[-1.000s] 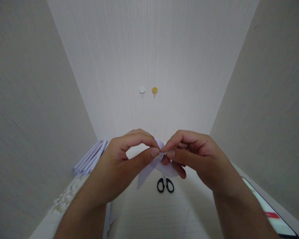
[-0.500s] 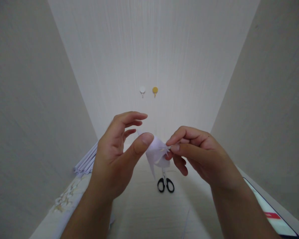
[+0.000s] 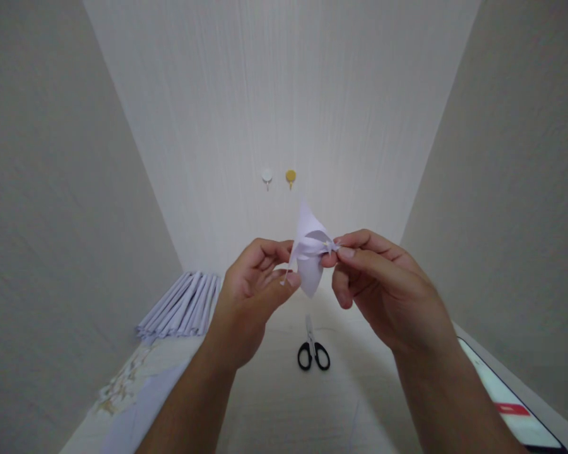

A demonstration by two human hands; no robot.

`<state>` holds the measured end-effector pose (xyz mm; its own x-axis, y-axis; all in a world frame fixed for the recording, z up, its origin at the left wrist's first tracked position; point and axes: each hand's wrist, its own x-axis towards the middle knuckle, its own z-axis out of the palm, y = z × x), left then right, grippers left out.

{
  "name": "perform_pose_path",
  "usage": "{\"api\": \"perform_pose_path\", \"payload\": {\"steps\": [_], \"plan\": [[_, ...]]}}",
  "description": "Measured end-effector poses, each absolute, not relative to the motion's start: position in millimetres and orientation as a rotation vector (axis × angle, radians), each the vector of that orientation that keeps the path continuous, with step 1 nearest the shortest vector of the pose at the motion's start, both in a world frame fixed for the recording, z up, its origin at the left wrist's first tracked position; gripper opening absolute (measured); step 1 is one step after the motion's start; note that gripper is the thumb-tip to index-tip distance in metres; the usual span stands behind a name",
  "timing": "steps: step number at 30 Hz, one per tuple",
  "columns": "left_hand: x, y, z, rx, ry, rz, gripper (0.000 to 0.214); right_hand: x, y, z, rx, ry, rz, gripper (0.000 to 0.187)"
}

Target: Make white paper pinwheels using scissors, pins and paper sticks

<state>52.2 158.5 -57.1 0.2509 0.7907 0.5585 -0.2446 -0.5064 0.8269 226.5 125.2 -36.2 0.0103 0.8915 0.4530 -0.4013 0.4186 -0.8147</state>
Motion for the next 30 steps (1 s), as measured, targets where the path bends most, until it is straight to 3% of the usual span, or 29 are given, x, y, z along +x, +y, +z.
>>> {"api": "perform_pose_path", "payload": {"steps": [10, 20, 30], "plan": [[71, 151, -58, 1.574, 0.628, 1.616, 0.032, 220, 126, -44, -0.597, -1.206, 0.957, 0.009], [71, 149, -59, 1.665, 0.652, 1.677, 0.017, 206, 117, -42, -0.732, -1.223, 0.702, 0.01], [69, 141, -55, 1.888, 0.797, 1.614, 0.019, 203, 114, -45, -0.871, -1.241, 0.42, 0.007]]}}
